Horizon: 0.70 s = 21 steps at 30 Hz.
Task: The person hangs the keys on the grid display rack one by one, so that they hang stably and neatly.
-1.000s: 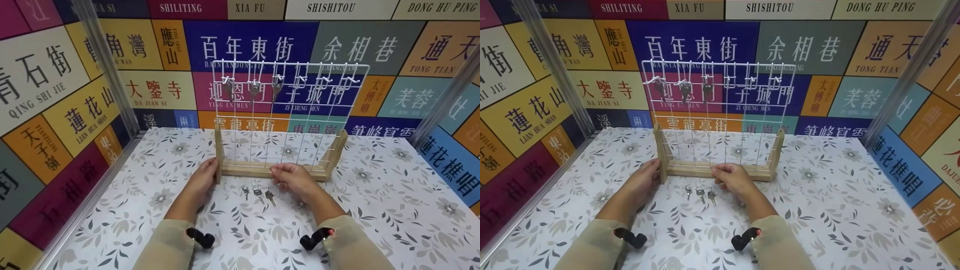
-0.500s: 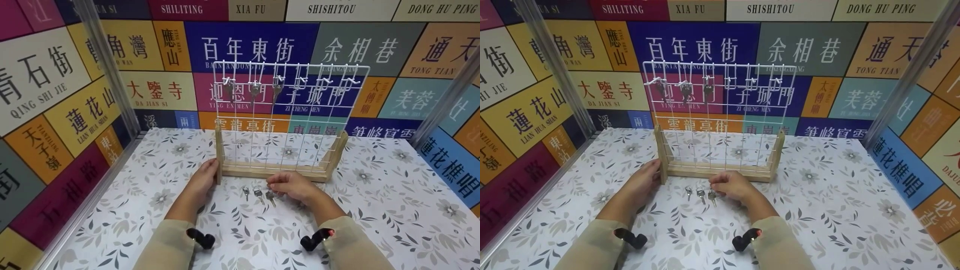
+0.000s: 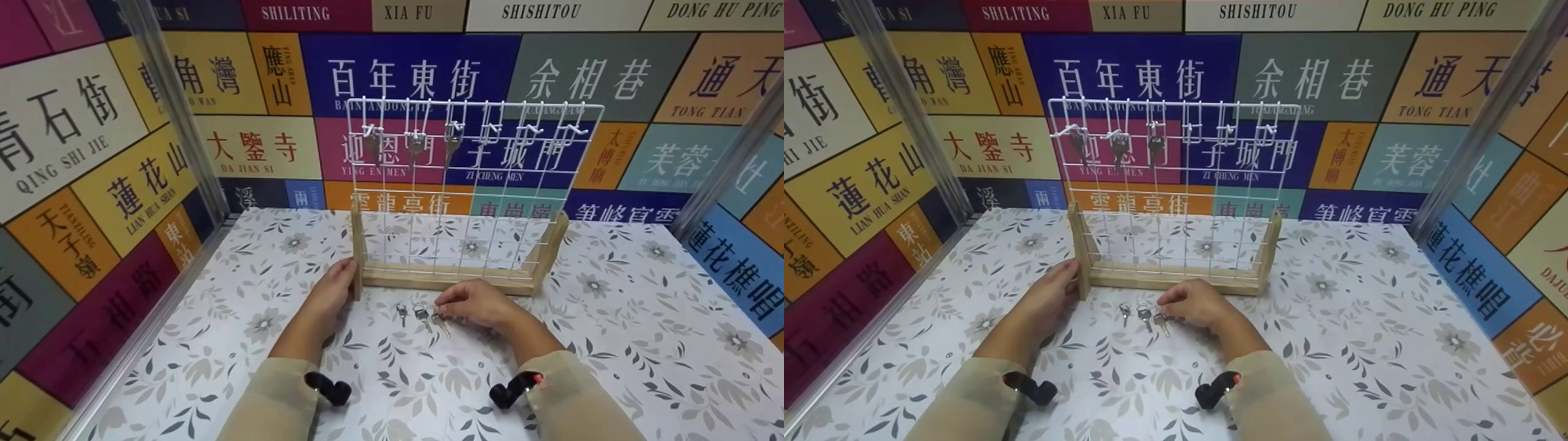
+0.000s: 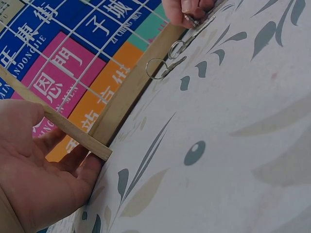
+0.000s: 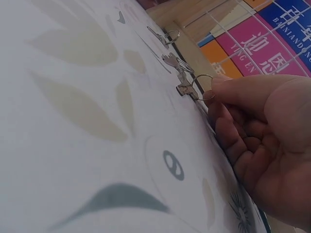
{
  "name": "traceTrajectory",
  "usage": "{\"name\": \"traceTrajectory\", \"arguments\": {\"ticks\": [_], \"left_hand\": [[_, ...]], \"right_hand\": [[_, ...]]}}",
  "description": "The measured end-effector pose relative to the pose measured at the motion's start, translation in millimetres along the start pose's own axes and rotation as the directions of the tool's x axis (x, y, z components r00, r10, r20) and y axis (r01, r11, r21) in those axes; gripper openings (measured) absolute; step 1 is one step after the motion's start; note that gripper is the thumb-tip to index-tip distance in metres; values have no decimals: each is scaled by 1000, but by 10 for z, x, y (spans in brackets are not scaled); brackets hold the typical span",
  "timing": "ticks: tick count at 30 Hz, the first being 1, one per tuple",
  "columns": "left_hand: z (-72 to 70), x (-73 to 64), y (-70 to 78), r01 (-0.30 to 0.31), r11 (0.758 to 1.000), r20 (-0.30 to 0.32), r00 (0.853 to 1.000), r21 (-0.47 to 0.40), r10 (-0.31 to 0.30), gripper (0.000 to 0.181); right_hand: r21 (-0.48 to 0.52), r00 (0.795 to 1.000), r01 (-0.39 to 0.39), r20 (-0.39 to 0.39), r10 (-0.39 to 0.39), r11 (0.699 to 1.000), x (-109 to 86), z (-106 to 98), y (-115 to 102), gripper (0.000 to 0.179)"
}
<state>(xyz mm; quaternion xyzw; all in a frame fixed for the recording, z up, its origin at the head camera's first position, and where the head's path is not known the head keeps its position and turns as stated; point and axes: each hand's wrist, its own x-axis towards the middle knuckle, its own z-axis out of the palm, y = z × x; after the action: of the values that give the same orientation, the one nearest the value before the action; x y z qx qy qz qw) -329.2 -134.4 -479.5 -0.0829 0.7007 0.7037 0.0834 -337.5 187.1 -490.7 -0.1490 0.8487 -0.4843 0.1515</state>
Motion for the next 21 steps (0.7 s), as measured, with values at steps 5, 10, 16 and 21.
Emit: {"name": "traceTrajectory", "arguments": {"ticks": [5,10,16,21], "left_hand": [[3,12,6,6,1000,-6,1000,-1,-6,53],[10,31,-8,0,1000,-11,1000,-6,0,52],[14,44,-15,-9,1000,-15,1000,-26,9,51],[10,41,-12,-16,999,-9,1000,-30,16,50]], "right_hand": [[-85,1000,0,-23,-2,996,-10,7,-36,15],[-111,999,-16,-41,11,994,-18,10,-52,14],[33,997,-42,-59,43,999,-33,-16,-66,22],[175,994,-50,-82,65,983,-47,-70,-129,24]]}}
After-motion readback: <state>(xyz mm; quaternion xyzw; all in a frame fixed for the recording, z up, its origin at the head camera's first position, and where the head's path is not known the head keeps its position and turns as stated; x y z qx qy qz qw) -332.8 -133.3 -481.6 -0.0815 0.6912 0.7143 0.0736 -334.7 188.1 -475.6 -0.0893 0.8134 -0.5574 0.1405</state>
